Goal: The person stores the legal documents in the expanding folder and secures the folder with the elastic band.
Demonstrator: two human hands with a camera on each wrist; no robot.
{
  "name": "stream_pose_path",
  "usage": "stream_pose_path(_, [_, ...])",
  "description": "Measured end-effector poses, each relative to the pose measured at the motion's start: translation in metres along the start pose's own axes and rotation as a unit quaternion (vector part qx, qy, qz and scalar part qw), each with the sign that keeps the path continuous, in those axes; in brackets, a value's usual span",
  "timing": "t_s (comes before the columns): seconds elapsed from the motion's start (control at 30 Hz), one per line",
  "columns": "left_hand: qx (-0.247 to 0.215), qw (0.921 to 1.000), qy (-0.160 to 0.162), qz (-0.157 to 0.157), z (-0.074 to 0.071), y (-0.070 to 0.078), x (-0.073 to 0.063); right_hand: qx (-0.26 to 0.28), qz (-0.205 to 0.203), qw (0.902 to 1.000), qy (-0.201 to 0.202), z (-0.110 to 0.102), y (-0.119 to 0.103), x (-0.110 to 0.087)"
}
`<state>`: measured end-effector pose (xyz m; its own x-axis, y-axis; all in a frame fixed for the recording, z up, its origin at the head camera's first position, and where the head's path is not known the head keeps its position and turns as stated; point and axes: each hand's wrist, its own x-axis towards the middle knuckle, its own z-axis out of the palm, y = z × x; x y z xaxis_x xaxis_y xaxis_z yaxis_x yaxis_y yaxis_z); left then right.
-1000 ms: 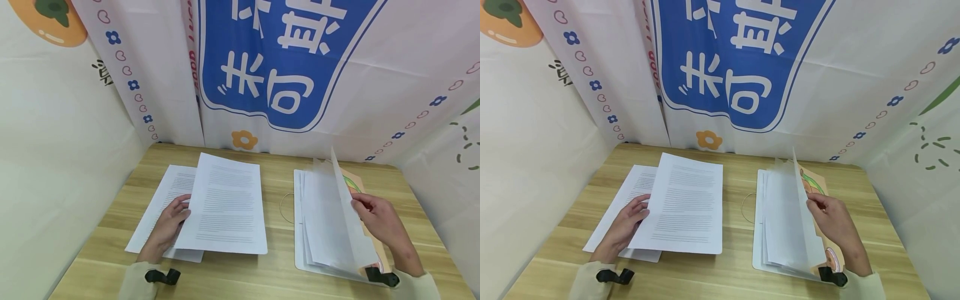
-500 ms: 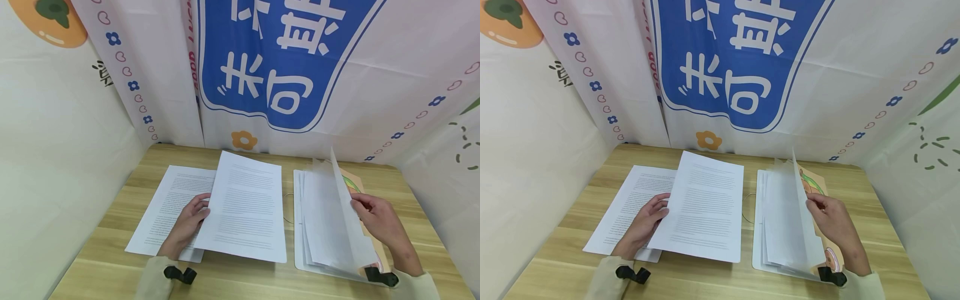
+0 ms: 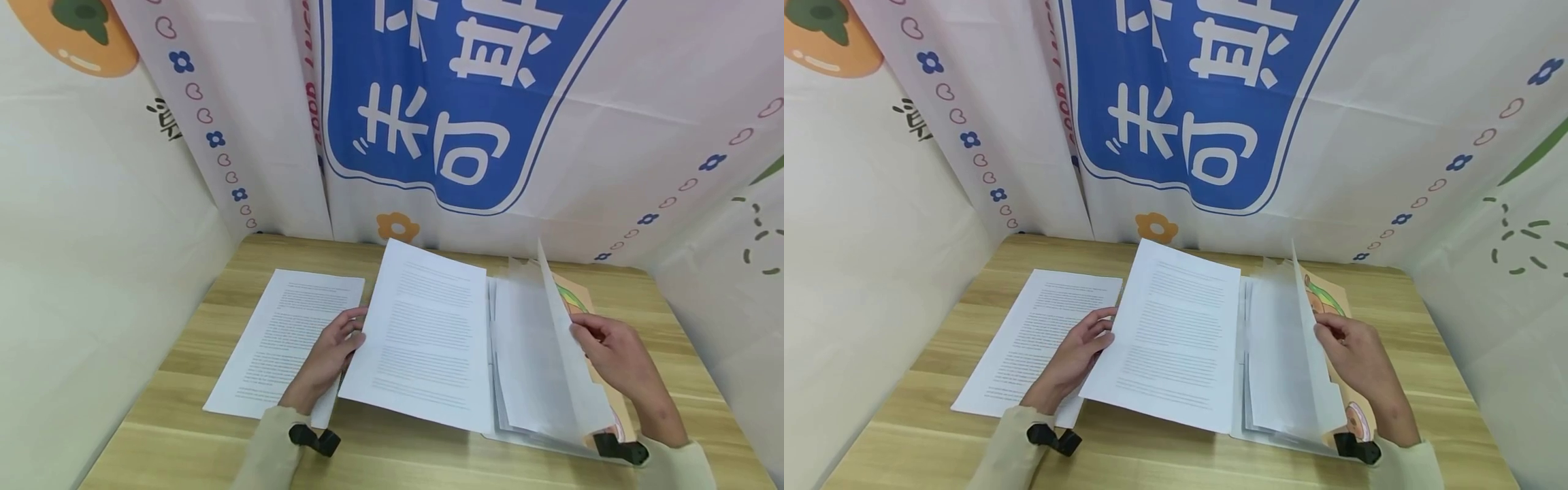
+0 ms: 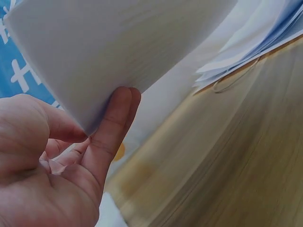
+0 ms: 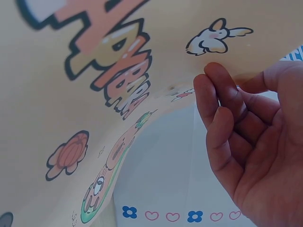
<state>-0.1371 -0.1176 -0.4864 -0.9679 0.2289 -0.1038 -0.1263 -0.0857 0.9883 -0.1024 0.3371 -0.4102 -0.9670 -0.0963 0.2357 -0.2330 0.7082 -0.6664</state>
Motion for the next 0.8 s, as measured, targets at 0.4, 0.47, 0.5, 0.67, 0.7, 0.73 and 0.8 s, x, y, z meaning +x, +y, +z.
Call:
stream_pose_path(0.4, [-0.006,0.9991,-0.041,-0.005,0.015,-0.001,0.011,-0.002,0.003,1.0,0.006,0.001,0.0,-0.001])
stream_pose_path(0.47, [-0.002,0.999,-0.044,-0.006,0.017,-0.001,0.013,-0.002,0.004,1.0,0.007,0.002,0.0,-0.001])
stream_pose_path(0.5, [-0.002,0.999,-0.044,-0.006,0.018,-0.001,0.013,-0.002,0.002,1.0,0.007,0.002,0.0,-0.001])
stream_pose_path(0.67, [-0.011,0.9989,-0.044,-0.011,0.024,-0.003,0.017,-0.008,0.005,1.0,0.003,0.003,0.0,0.0])
stream_pose_path(0.7, [-0.013,0.9988,-0.045,-0.013,0.026,-0.003,0.018,-0.009,0.007,0.9999,0.002,0.002,0.0,0.0])
stream_pose_path(0.73, [-0.013,0.9987,-0.047,-0.013,0.027,-0.003,0.019,-0.009,0.009,0.9999,0.001,0.003,-0.001,0.001])
stream_pose_path(0.8, [-0.015,0.9985,-0.051,-0.014,0.027,-0.003,0.02,-0.005,0.009,0.9999,0.001,0.005,-0.002,0.001])
